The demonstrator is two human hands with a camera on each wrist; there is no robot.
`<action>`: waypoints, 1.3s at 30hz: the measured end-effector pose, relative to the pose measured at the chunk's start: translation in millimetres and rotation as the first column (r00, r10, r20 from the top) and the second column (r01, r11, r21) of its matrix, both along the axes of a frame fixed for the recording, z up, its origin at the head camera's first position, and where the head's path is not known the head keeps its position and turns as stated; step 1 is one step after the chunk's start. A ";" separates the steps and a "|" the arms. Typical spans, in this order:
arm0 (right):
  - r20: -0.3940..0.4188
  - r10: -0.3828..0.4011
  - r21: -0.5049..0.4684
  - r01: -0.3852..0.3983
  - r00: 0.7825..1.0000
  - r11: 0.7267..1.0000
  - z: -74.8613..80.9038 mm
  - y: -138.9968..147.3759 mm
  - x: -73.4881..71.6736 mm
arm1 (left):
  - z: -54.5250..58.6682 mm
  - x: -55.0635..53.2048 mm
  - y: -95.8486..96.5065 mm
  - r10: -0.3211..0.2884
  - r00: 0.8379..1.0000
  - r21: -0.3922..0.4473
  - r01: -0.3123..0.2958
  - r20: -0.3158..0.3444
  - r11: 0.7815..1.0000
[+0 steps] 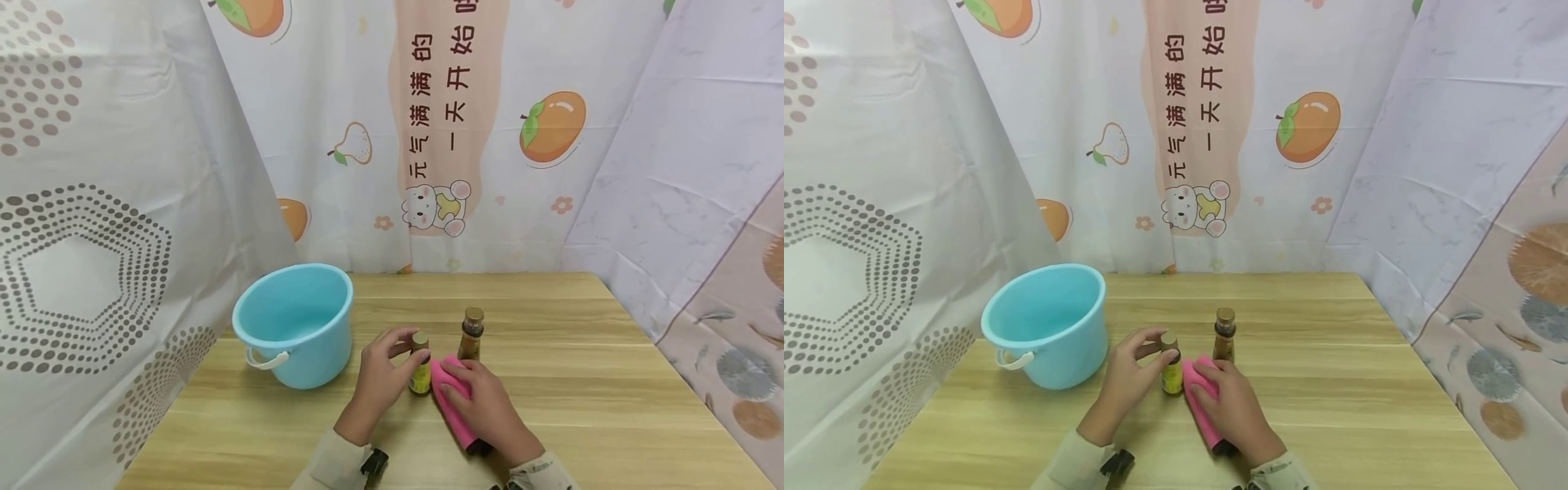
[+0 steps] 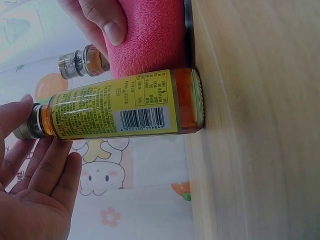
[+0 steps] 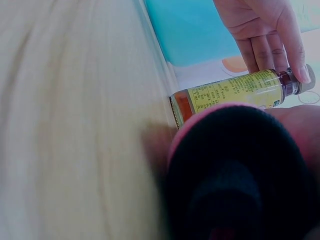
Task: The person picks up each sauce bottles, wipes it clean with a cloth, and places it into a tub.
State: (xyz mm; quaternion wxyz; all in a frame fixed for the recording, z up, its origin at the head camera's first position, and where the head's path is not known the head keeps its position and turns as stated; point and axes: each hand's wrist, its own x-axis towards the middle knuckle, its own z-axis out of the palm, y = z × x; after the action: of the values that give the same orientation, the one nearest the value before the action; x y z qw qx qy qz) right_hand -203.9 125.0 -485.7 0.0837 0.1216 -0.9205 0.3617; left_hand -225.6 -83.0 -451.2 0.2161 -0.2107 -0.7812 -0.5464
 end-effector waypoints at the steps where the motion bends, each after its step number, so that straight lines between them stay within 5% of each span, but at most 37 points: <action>1: 0.000 -0.001 -0.002 0.001 1.000 1.000 -0.1 0.1 0.0 | -0.2 -0.1 0.0 -0.001 1.000 0.000 0.001 0.001 1.000; 14: -0.126 -0.004 -0.059 -0.003 0.992 0.998 -1.3 0.9 1.4 | -1.4 -2.4 1.2 -0.009 1.000 -0.033 0.009 -0.018 0.999; 39: -0.428 0.020 -0.215 -0.123 0.904 0.969 -0.1 3.1 -0.9 | -0.3 0.4 0.5 0.007 1.000 -0.008 -0.007 -0.001 1.000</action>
State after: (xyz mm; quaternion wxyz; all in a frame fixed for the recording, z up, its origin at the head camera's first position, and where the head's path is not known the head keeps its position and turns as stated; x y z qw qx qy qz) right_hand -204.7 128.2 -485.8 0.2813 0.2199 -0.8256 0.4368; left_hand -225.2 -82.5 -451.4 0.2177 -0.2090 -0.7841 -0.5423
